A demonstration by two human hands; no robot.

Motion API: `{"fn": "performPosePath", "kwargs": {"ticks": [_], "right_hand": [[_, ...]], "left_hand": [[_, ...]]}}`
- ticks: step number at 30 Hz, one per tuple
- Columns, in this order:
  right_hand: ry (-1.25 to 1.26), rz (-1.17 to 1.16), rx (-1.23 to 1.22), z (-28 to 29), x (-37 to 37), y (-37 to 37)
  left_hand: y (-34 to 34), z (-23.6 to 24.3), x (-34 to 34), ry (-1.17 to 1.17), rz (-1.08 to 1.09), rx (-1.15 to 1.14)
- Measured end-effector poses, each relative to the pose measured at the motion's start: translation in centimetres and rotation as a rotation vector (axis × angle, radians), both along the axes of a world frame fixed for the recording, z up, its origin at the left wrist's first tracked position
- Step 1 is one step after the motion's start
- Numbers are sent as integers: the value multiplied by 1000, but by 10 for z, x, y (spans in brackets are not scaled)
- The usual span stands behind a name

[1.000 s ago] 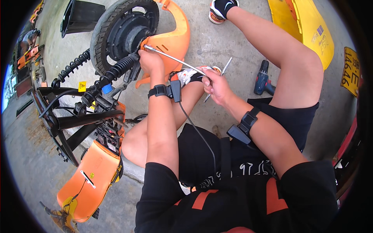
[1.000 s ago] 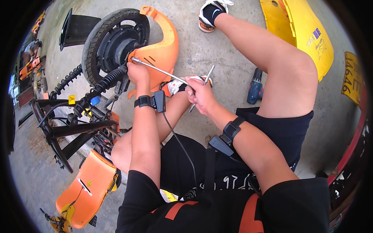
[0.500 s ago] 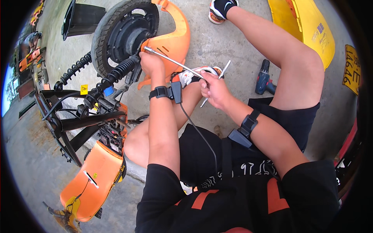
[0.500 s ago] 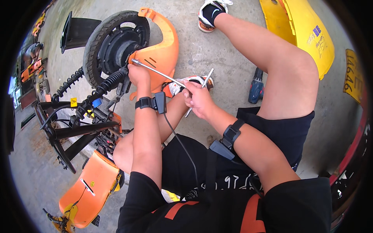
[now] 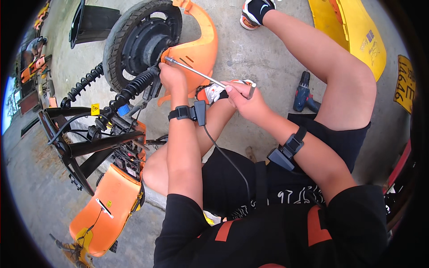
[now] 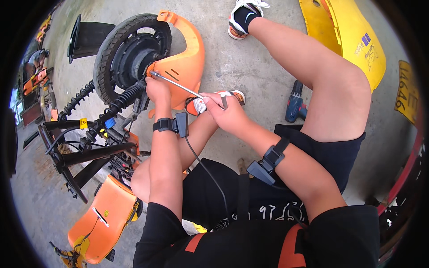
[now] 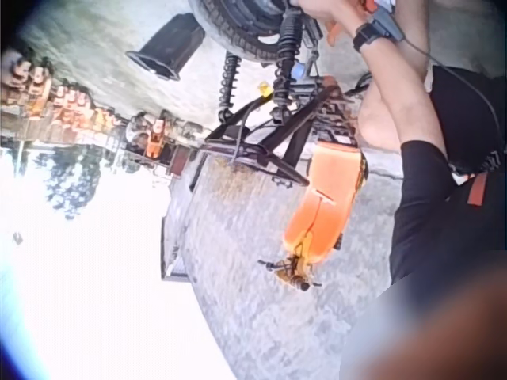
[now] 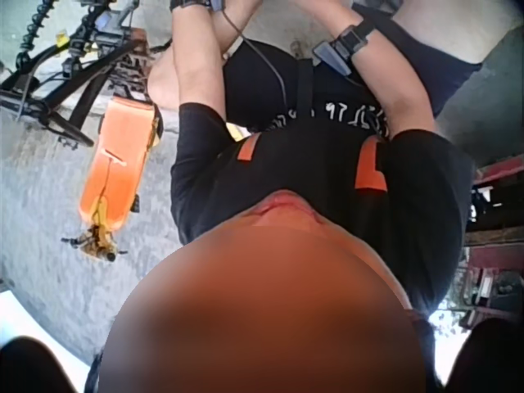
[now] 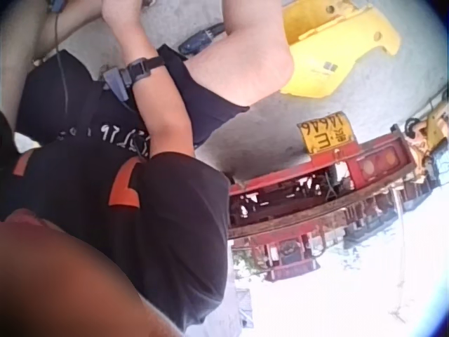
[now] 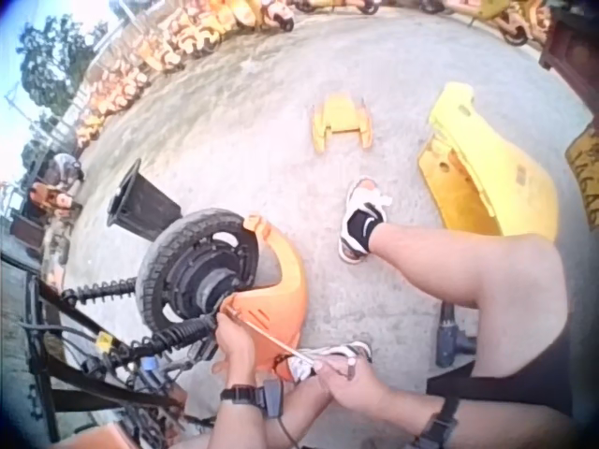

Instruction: The recorder is attaching plastic body panels to a motorcycle frame and then using a T-handle wrench to tighten a bolt on the rear wheel assembly.

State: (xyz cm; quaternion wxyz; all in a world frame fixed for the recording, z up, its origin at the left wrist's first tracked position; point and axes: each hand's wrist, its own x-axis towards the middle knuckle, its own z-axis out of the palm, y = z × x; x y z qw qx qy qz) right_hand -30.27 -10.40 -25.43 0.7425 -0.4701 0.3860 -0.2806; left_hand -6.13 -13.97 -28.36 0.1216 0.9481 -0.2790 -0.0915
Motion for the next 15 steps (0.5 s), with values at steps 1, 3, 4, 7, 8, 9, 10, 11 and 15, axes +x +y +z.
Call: {"fn": "performPosePath", "kwargs": {"ticks": [1,3,4,7,8,9,10,11,15], "right_hand": [[77,28,-224,-3,1,-1],[171,-26,-803,-6,0,-2],[263,46,-885,-5,-2,-1],[421,206,-1050,5,-6,-1],[440,244,-1101,11,-6,-3],[464,255,-1111,16,-6,-6],[476,259,-1121,22,-6,-9],[467,234,-1146,28,-6,-12],[451,353,-857,46,-3,-14]], "left_hand": [[1,0,0,6,-7,-6],[2,-1,1,-12,23,-14],[2,-2,1,-15,28,-16],[2,-5,3,-7,33,-10],[2,-6,3,-14,30,-16],[2,-6,3,-4,37,-15],[2,-7,3,-4,37,-17],[2,-7,3,-4,38,-12],[1,-2,3,7,14,-19]]}}
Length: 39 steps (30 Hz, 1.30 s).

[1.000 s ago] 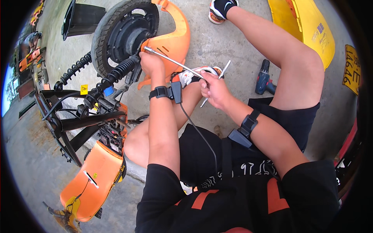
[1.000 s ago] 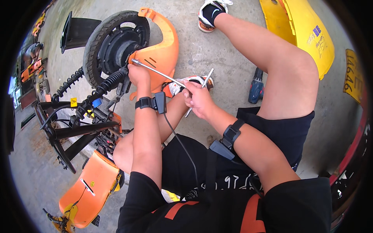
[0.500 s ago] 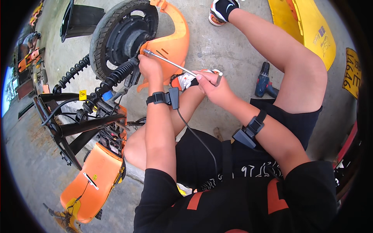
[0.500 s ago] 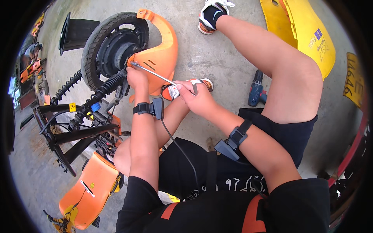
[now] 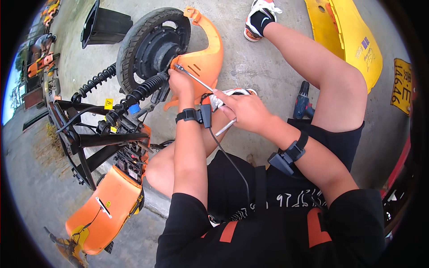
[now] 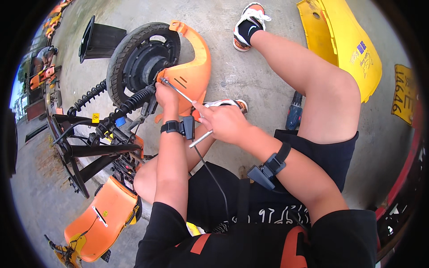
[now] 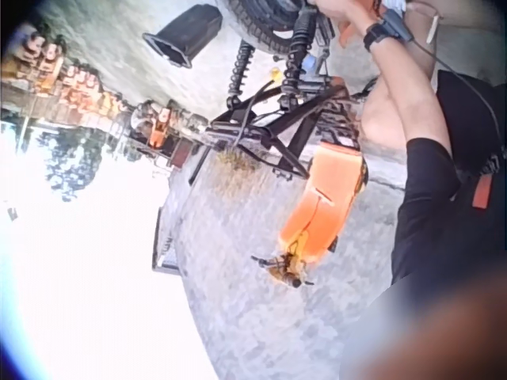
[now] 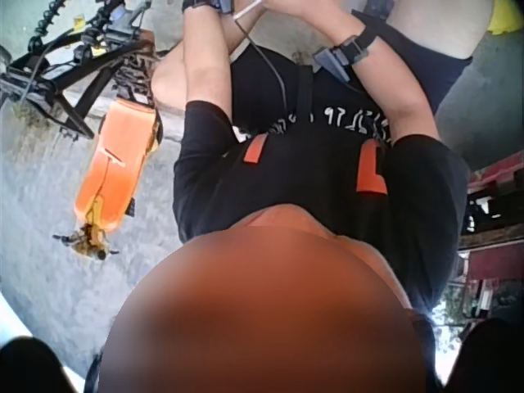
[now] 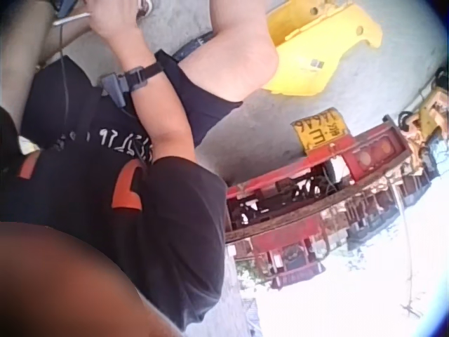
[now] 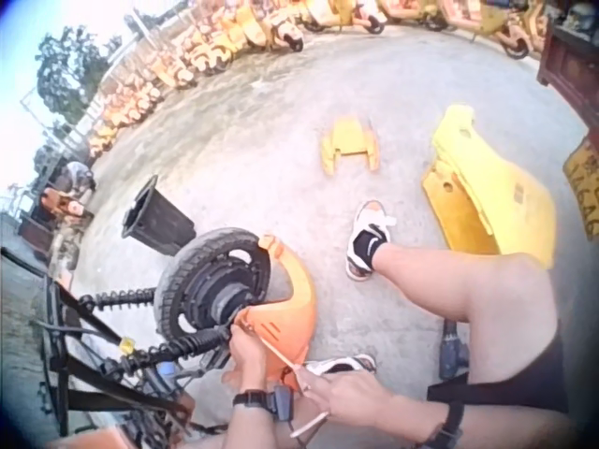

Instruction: The recorder is attaching plastic body panels to a motorcycle frame and then using a T-handle wrench to tighten a bolt on the rear wheel assembly.

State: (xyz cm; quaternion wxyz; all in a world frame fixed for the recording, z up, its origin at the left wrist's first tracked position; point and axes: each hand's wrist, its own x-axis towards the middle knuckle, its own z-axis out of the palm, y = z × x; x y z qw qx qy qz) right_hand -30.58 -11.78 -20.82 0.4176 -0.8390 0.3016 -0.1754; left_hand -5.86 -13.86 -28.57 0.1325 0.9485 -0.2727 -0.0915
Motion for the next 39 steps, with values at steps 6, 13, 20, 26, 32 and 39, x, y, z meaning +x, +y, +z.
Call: {"fn": "performPosePath", "kwargs": {"ticks": [6,13,20,26,32,39], "right_hand": [[-144,-29,460,-5,3,3],[-607,-445,1551,-33,0,5],[-780,-656,2012,-45,7,25],[-486,-452,1050,-50,3,11],[-204,-34,-190,-54,0,21],[-20,20,-316,-40,1,18]], "left_hand": [[2,3,0,14,-23,-20],[2,0,2,-9,-32,-7],[3,1,2,-13,-66,-7],[5,-8,7,-43,-87,-23],[2,-4,8,39,-26,-20],[11,-14,24,135,-73,-99]]}}
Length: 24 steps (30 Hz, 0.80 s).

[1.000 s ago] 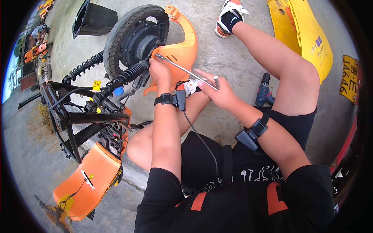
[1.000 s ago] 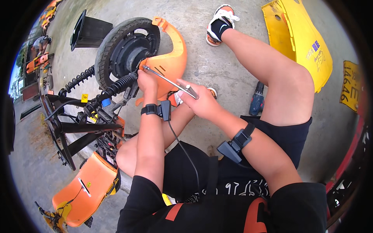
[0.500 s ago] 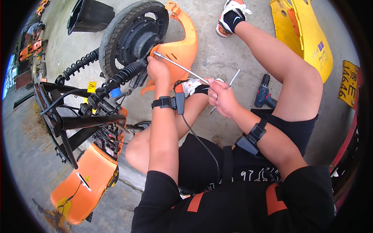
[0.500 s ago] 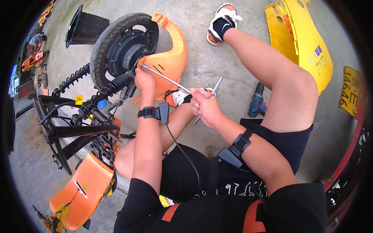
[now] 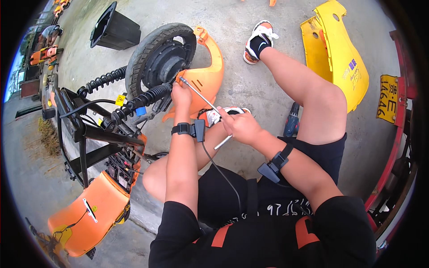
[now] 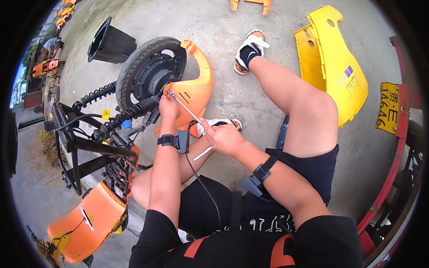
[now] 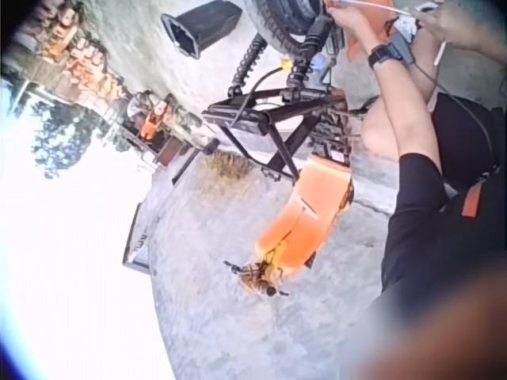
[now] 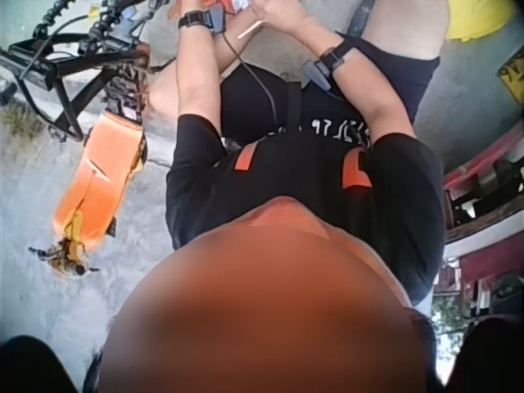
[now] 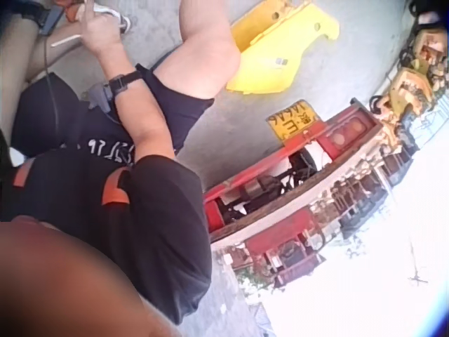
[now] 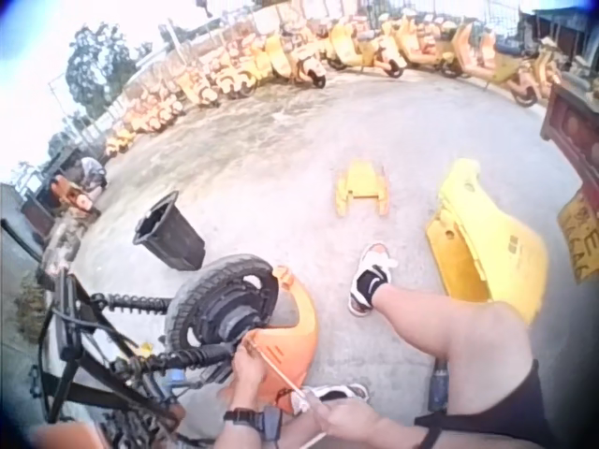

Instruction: The recorder is attaching plastic body panels to a motorcycle frame and then using a T-handle wrench to tighten a bolt on the rear wheel assembly.

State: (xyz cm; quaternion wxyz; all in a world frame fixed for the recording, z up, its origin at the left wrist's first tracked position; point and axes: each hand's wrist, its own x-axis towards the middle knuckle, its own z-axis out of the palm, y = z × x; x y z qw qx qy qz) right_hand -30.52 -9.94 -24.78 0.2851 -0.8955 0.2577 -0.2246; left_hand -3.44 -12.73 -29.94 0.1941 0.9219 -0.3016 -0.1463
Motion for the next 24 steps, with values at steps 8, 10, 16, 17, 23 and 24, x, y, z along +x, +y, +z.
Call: {"fn": "performPosePath", "kwargs": {"ticks": [8,10,16,17,23,24], "right_hand": [[9,1,68,-2,-14,-26],[23,3,43,0,-11,-21],[289,-7,-149,26,-4,-12],[341,-25,-189,31,-6,-13],[115,-662,-100,41,-31,-7],[33,-712,76,38,-40,-8]], "left_hand": [[28,95,-47,727,-114,275],[62,135,-75,1196,-224,270],[110,140,-153,439,-672,218],[107,131,-157,536,-591,155],[105,94,-183,507,-434,-91],[108,92,-183,525,-434,-40]]}}
